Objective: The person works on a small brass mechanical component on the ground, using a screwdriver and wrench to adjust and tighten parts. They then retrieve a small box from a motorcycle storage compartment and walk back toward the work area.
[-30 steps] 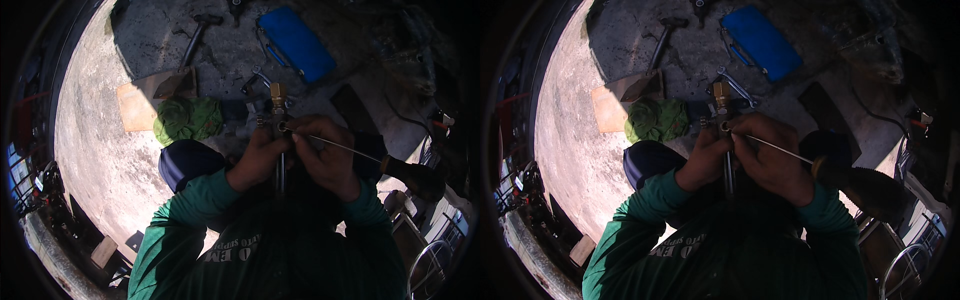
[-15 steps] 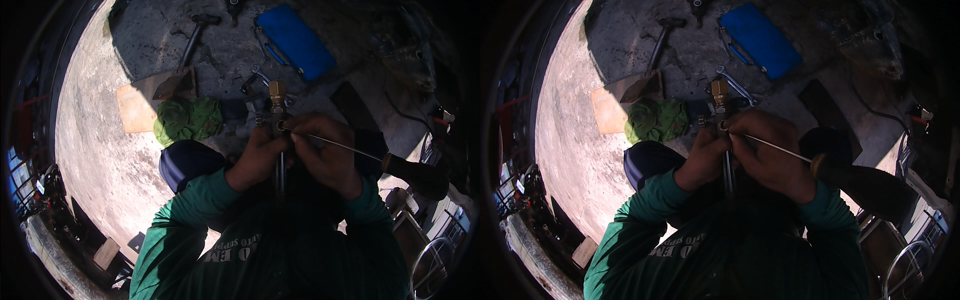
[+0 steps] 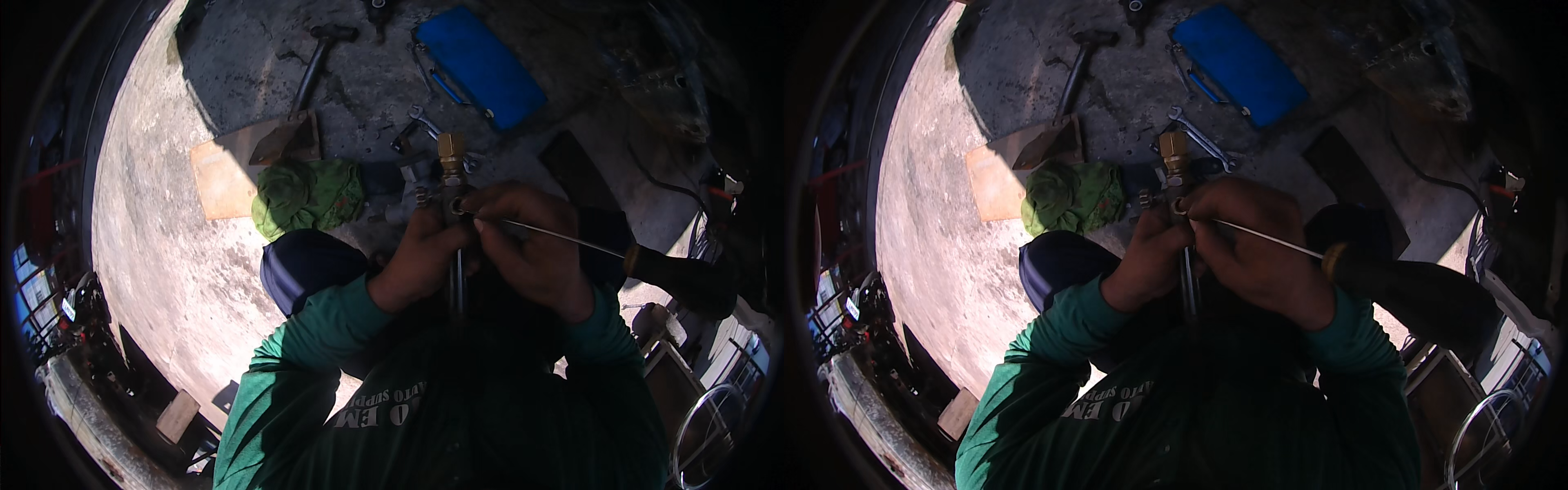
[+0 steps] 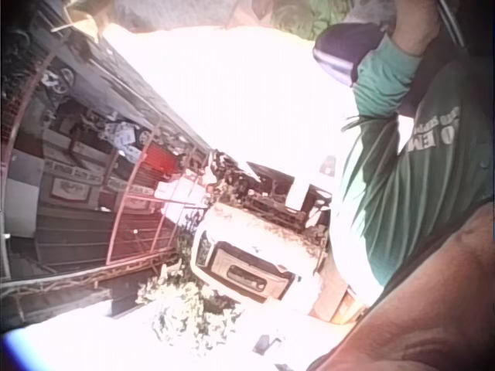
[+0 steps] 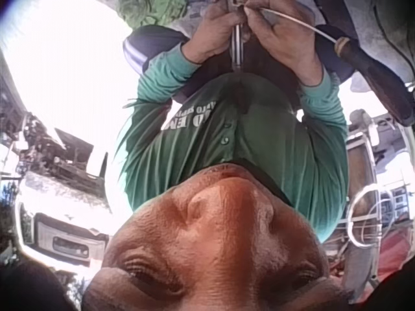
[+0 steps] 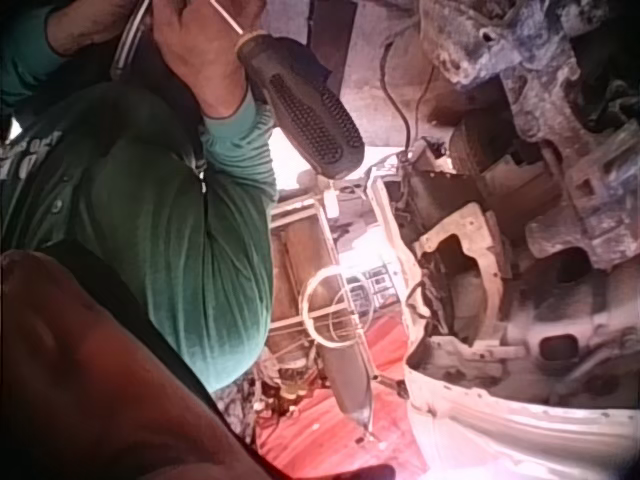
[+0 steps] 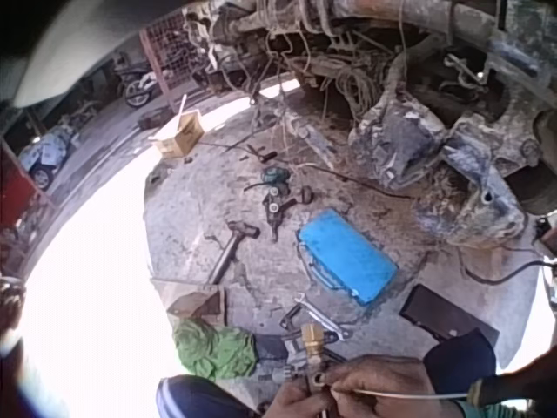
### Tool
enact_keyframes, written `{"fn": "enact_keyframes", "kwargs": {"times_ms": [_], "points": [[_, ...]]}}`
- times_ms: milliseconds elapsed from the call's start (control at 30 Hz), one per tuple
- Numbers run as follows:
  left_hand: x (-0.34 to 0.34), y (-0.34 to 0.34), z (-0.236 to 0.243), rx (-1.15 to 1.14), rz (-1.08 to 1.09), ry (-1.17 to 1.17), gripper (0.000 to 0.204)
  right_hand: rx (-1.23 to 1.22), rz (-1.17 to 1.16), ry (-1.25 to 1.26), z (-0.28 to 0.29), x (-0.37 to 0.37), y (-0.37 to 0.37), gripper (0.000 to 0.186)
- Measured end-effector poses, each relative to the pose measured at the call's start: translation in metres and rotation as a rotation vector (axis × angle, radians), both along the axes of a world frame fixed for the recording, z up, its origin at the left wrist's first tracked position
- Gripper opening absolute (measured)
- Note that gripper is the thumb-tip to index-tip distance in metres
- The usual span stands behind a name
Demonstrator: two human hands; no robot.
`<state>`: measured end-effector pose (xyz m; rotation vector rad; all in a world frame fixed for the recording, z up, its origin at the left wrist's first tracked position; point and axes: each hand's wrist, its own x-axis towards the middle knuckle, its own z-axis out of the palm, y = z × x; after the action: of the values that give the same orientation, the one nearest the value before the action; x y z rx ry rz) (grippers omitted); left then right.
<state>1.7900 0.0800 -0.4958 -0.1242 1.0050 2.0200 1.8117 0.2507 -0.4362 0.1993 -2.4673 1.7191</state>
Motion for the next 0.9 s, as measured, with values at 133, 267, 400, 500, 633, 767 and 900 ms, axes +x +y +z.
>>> {"fn": "enact_keyframes", "kwargs": {"times_ms": [133,267,400,500,633,767,900], "points": [[0.001,-0.001,-0.002,-0.03,-0.017,-0.011,0.015,0.006,-0.023,0.02,-0.003,0.001,-0.001,0.012],[0.001,0.0,-0.002,-0.016,-0.018,-0.009,0.015,0.033,-0.005,0.026,0.0,0.001,0.0,0.012],[0.0,-0.002,-0.001,-0.016,-0.046,0.006,0.015,0.007,-0.024,0.016,-0.001,0.002,0.0,0.013],[0.0,0.0,0.003,-0.06,-0.039,-0.005,0.016,0.025,-0.021,0.032,-0.002,0.002,0.001,0.013],[-0.004,0.002,0.006,-0.068,-0.034,0.011,0.018,-0.001,-0.05,0.024,-0.008,0.002,0.0,0.012],[-0.005,0.001,0.008,-0.063,-0.028,0.005,0.02,0.0,-0.032,0.015,-0.005,0.002,0.0,0.011],[-0.007,0.003,0.011,-0.113,-0.025,-0.008,0.02,0.003,-0.059,0.007,-0.008,0.001,0.001,0.011]]}}
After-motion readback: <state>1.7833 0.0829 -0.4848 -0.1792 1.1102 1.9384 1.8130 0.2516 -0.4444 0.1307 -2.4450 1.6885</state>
